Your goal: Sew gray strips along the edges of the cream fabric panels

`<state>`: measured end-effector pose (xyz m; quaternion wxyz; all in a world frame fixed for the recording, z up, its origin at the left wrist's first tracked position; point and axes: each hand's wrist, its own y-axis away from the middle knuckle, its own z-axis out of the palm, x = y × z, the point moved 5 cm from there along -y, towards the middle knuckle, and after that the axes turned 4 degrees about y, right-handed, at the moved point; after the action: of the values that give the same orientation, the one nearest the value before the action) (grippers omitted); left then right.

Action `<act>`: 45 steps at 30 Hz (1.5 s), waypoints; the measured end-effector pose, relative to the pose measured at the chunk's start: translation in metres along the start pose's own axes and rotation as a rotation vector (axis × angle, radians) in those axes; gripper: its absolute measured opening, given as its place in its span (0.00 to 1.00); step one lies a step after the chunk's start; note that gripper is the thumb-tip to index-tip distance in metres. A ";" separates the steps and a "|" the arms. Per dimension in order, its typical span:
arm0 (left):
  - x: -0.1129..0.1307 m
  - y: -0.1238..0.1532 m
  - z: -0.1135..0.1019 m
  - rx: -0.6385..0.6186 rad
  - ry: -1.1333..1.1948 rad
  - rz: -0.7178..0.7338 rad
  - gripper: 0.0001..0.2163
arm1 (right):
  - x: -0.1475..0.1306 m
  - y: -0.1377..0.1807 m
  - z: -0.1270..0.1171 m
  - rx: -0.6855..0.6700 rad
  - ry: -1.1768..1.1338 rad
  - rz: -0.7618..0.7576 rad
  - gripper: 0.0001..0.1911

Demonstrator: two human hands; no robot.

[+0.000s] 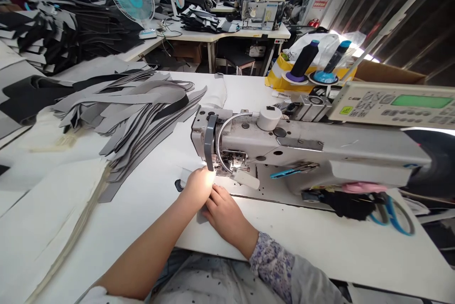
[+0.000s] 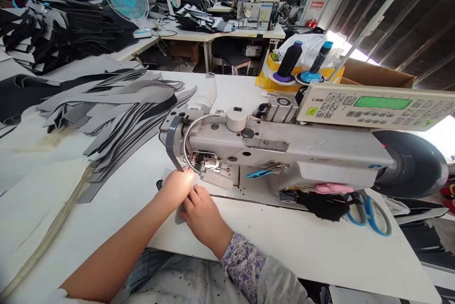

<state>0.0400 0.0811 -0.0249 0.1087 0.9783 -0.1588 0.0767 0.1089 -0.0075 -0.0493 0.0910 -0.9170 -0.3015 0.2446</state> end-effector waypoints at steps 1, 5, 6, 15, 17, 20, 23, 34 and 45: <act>0.001 0.002 -0.002 -0.015 -0.044 -0.022 0.09 | 0.001 0.000 0.000 0.007 0.003 0.004 0.22; -0.002 0.025 -0.008 0.008 -0.093 0.060 0.12 | -0.003 0.010 -0.001 0.008 0.032 -0.005 0.25; -0.005 0.032 -0.010 0.053 -0.100 0.107 0.15 | -0.006 0.014 -0.001 0.011 0.041 -0.020 0.25; -0.026 0.034 0.007 0.154 -0.185 0.314 0.16 | -0.016 0.019 0.000 0.009 0.119 -0.066 0.09; -0.023 0.029 0.007 0.168 -0.200 0.300 0.15 | -0.013 0.015 0.001 0.024 0.127 -0.060 0.07; -0.018 0.024 0.007 0.190 -0.208 0.274 0.13 | -0.006 0.012 0.006 0.044 0.133 -0.040 0.07; -0.015 0.021 0.008 0.225 -0.212 0.244 0.11 | 0.000 0.010 0.009 0.077 0.119 -0.039 0.10; -0.017 0.016 0.008 0.201 -0.123 0.258 0.11 | 0.012 -0.004 0.017 0.040 0.101 -0.013 0.13; -0.036 -0.004 0.008 0.315 0.071 -0.085 0.13 | 0.016 -0.005 0.012 0.065 0.090 0.012 0.18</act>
<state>0.0087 0.0940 -0.0400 -0.0375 0.9858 -0.0991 0.1305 0.1111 0.0063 -0.0647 0.1327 -0.9255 -0.2834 0.2133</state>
